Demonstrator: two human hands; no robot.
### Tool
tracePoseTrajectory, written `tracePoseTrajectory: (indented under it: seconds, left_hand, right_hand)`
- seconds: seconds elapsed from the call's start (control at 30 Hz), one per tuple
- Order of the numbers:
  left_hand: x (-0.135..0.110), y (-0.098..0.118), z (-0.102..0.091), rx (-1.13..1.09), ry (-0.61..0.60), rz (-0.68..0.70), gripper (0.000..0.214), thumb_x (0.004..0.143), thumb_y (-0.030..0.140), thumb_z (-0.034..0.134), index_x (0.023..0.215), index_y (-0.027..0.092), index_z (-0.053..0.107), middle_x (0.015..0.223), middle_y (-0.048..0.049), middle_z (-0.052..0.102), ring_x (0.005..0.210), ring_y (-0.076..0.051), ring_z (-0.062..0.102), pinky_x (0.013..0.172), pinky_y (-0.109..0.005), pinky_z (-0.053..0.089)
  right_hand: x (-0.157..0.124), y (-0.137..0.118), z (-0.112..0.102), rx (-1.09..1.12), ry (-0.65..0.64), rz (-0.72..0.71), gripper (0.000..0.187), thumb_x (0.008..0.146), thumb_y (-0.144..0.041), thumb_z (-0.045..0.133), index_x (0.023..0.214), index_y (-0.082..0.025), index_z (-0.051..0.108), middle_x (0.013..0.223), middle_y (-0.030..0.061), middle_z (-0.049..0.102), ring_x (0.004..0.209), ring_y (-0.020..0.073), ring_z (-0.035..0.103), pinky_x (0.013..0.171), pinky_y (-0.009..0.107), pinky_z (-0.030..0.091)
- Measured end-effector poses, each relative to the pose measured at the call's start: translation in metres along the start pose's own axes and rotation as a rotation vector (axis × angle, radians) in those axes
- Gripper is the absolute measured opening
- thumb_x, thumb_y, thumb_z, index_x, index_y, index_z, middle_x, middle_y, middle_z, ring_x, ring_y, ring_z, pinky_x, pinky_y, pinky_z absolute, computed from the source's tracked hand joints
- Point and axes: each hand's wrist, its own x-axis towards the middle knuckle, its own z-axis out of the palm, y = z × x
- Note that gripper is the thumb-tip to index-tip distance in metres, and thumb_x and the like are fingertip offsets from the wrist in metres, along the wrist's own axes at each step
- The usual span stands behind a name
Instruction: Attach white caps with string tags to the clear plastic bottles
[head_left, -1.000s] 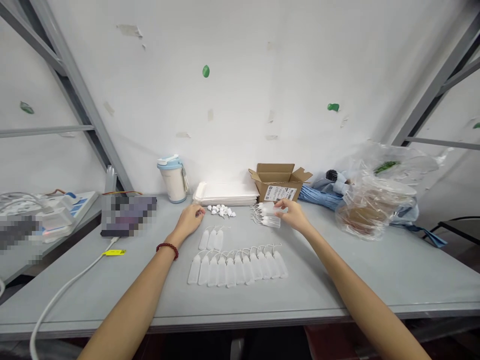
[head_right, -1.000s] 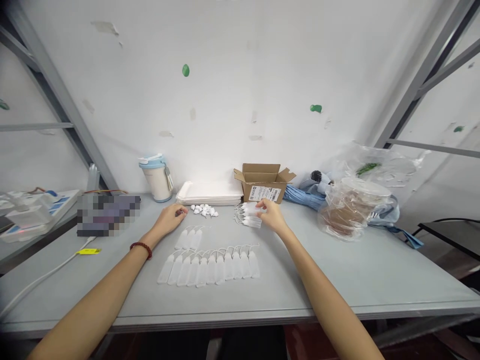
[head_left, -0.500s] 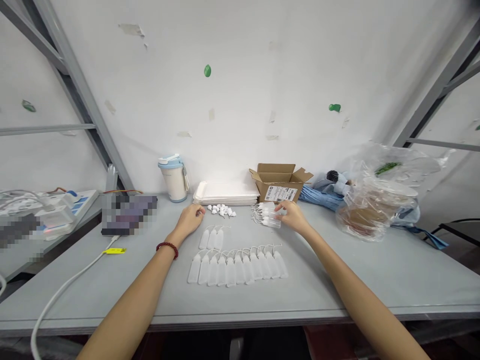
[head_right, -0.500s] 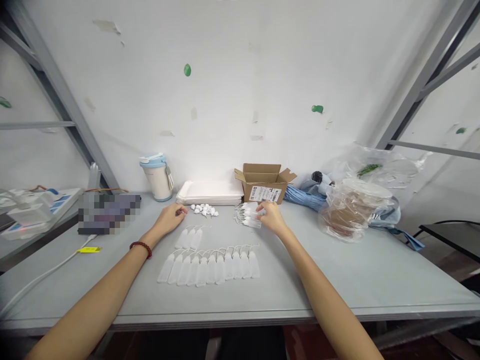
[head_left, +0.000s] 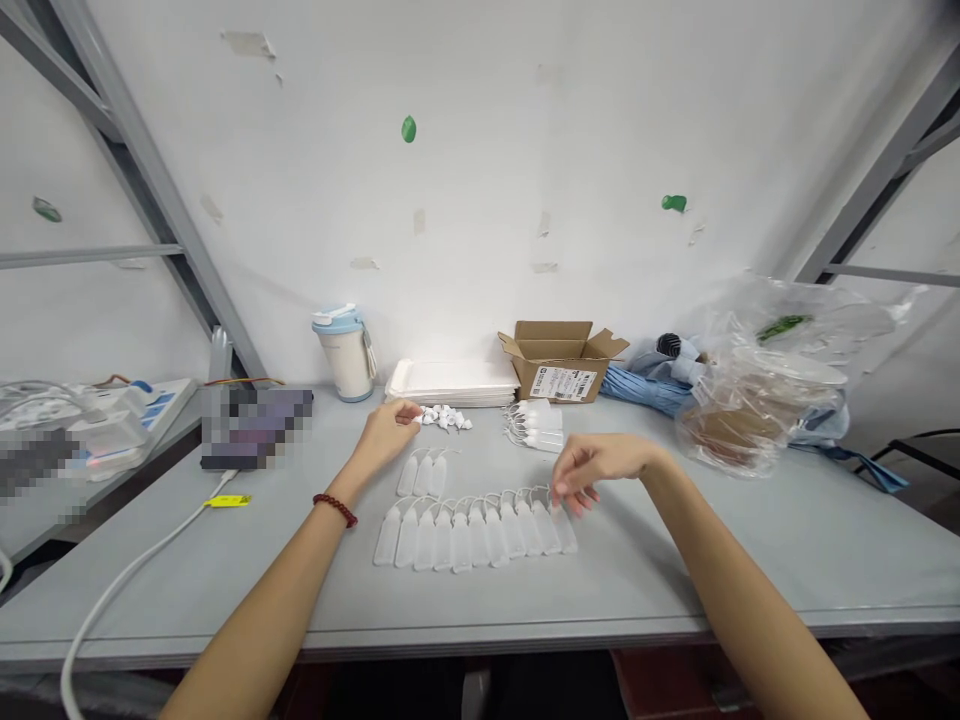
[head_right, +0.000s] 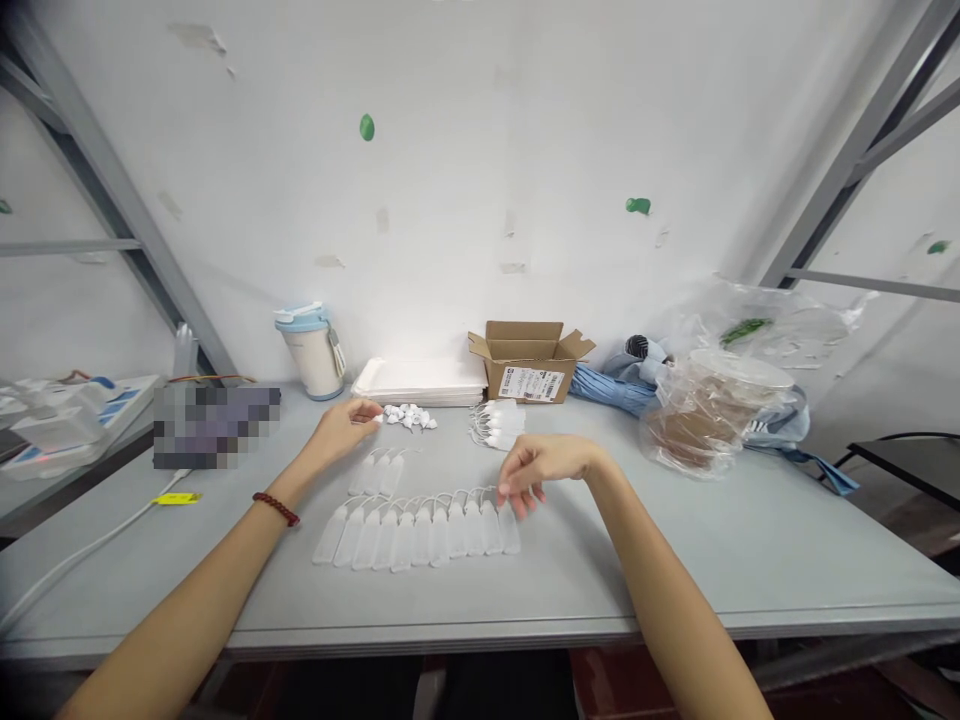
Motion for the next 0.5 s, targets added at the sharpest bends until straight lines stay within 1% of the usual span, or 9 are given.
tracePoseTrajectory:
  seconds: [0.03,0.07,0.17,0.37,0.43,0.5]
  left_hand:
    - [-0.001,0.002,0.001,-0.056,-0.003,-0.006,0.022,0.063,0.024,0.054,0.081,0.015,0.063,0.085,-0.0061,0.069,0.081,-0.020,0.063,0.076,-0.030,0.049]
    - [-0.001,0.003,0.002,-0.112,-0.007,-0.015,0.021,0.062,0.025,0.056,0.079,0.015,0.063,0.084,-0.0062,0.069,0.080,-0.021,0.063,0.076,-0.031,0.049]
    - [-0.003,0.005,0.004,-0.207,-0.018,-0.038,0.019,0.059,0.025,0.060,0.075,0.015,0.063,0.081,-0.0069,0.069,0.078,-0.021,0.063,0.077,-0.033,0.049]
    - [-0.003,0.003,0.006,-0.249,-0.021,-0.071,0.019,0.057,0.026,0.062,0.073,0.015,0.063,0.079,-0.0066,0.069,0.077,-0.021,0.063,0.075,-0.033,0.049]
    - [-0.003,0.004,0.007,-0.271,-0.027,-0.093,0.021,0.056,0.027,0.063,0.074,0.015,0.063,0.078,-0.0064,0.068,0.076,-0.021,0.063,0.073,-0.033,0.049]
    - [-0.004,0.006,0.007,-0.292,-0.034,-0.124,0.023,0.056,0.027,0.063,0.075,0.014,0.063,0.078,-0.0062,0.068,0.072,-0.020,0.063,0.070,-0.032,0.050]
  right_hand:
    - [-0.002,-0.001,0.001,-0.006,-0.082,0.050,0.030,0.071,-0.041,0.062,0.079,-0.013,0.071,0.062,0.0039,0.068,0.051,0.0125,0.057,0.048,0.022,0.041]
    - [-0.003,-0.002,0.002,-0.016,-0.130,0.092,0.032,0.071,-0.041,0.062,0.082,-0.013,0.072,0.065,0.0044,0.069,0.052,0.0126,0.059,0.047,0.021,0.040]
    - [-0.001,-0.001,0.004,-0.045,-0.178,0.174,0.034,0.072,-0.043,0.062,0.087,-0.014,0.072,0.068,0.0052,0.071,0.054,0.0131,0.062,0.044,0.019,0.040]
    - [0.005,0.006,0.004,-0.078,-0.175,0.278,0.033,0.070,-0.046,0.063,0.082,-0.016,0.072,0.059,0.0041,0.069,0.050,0.0145,0.064,0.042,0.018,0.038]
    - [0.007,0.008,0.004,-0.076,-0.140,0.259,0.029,0.068,-0.043,0.065,0.075,-0.016,0.071,0.055,0.0025,0.067,0.047,0.0137,0.063,0.043,0.019,0.038]
    - [0.007,0.009,0.003,-0.073,-0.076,0.204,0.023,0.068,-0.039,0.065,0.068,-0.016,0.069,0.053,0.0007,0.065,0.045,0.0122,0.060,0.044,0.019,0.038]
